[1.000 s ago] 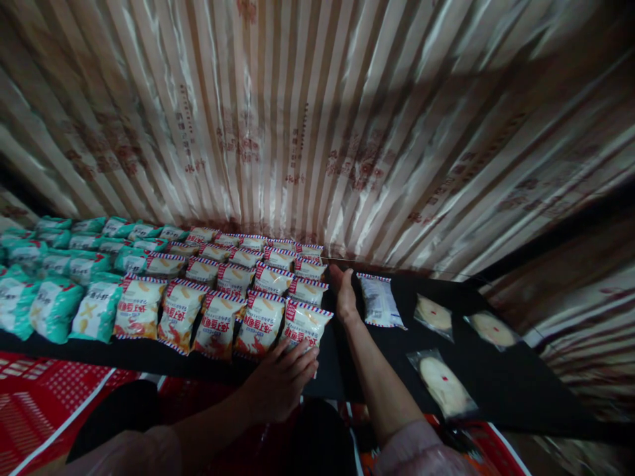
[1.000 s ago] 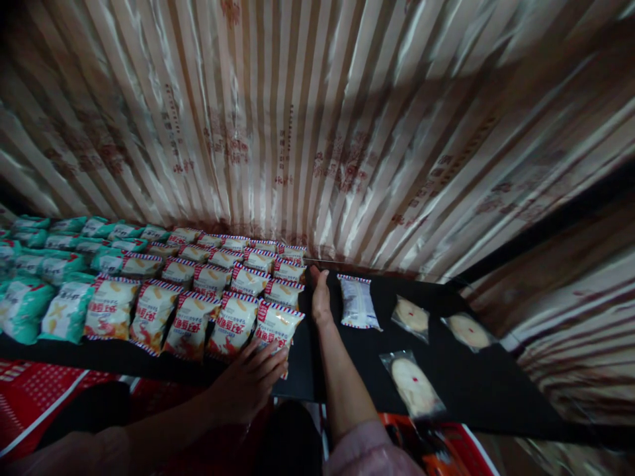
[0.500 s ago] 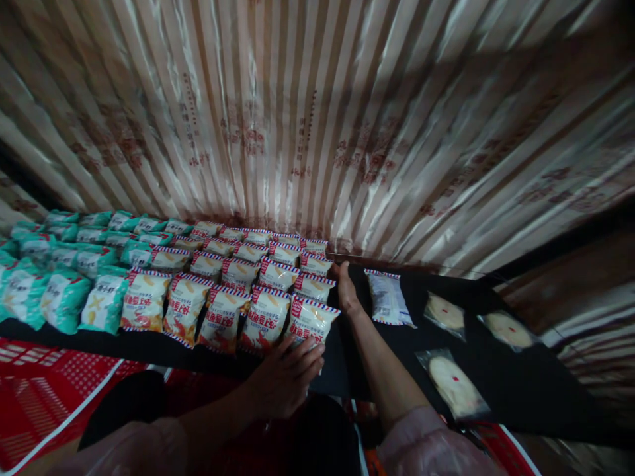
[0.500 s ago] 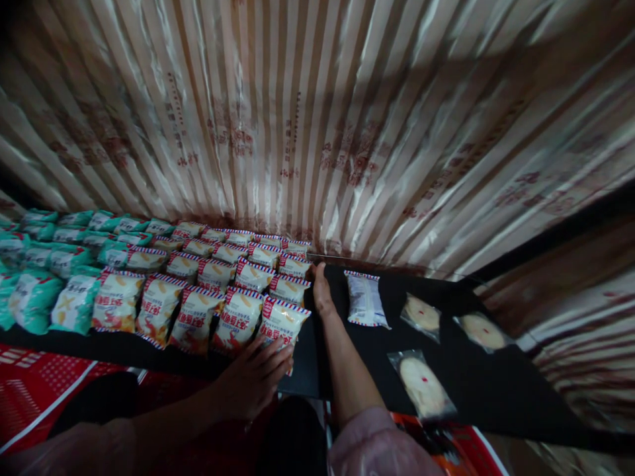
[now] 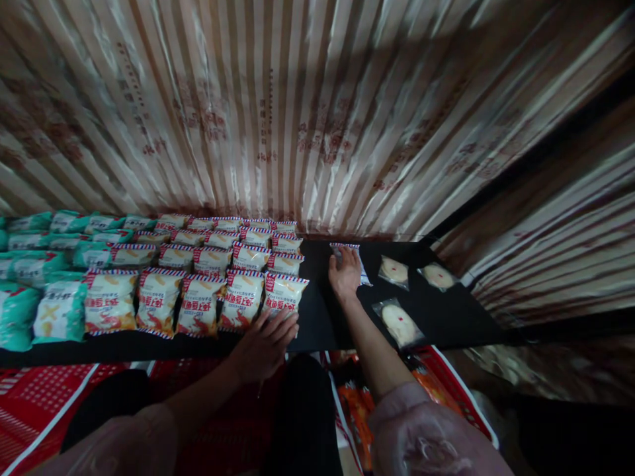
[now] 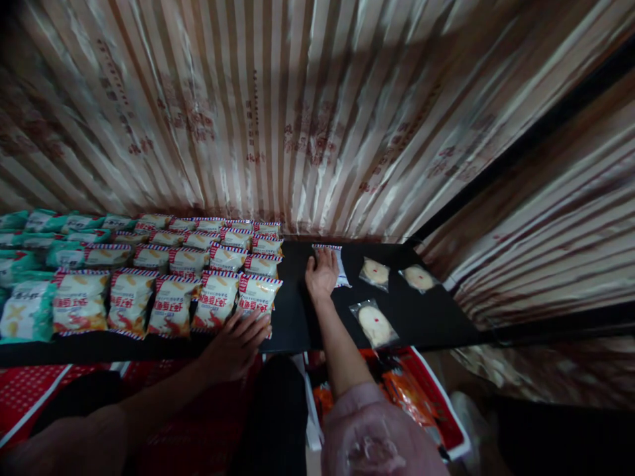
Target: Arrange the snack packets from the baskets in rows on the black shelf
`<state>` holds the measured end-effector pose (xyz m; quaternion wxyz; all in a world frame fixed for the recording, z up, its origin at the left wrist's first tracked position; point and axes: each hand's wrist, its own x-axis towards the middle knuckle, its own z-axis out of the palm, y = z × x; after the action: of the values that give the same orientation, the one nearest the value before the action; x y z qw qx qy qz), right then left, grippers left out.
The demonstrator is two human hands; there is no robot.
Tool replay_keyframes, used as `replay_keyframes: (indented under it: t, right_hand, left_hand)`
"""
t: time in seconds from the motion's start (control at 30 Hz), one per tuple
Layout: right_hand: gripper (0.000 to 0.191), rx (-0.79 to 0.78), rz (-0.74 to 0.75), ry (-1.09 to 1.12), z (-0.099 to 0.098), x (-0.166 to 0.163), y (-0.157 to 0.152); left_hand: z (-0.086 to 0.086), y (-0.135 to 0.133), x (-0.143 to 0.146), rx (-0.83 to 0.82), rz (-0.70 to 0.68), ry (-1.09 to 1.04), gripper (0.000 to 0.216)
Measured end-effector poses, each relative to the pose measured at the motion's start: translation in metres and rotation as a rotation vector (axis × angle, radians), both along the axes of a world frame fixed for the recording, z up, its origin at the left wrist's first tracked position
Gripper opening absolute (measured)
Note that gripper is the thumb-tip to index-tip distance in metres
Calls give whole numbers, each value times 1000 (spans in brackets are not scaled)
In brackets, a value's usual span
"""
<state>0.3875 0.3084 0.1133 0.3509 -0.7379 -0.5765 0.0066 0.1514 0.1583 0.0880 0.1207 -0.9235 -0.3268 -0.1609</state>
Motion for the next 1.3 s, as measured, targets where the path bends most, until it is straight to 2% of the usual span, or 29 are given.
replay_keyframes:
  t: [0.13,0.27,0.53,0.67,0.87,1.13,1.3]
  right_hand:
    - [60,-275,-143,-125,-1,24,-16]
    - [68,-445,-132,-144,5,28,-28]
    - [60,-513,-81,-286,25,3,-62]
    - [58,-562,-57,-325,31,-13,-92]
    - [57,-609,-20,-352,37,-27,-145]
    - [58,-660,-16,-228,46,-41,-191]
    - [62,-585,-39,50,39,-40,-204]
  left_hand:
    - [1,-1,2,-25,17,16,44]
    - [1,-2,2,-20,-2,5,45]
    - [-6,-5,-2,12,-62,-23,46]
    - [-13,-15,-2,55,-43,-56,45]
    - [-20,-43,-10,-25,-71,-127,44]
    - [-10,-68,-10,-236,3,-193,49]
    - [2,-77,5,-375,40,-297,47]
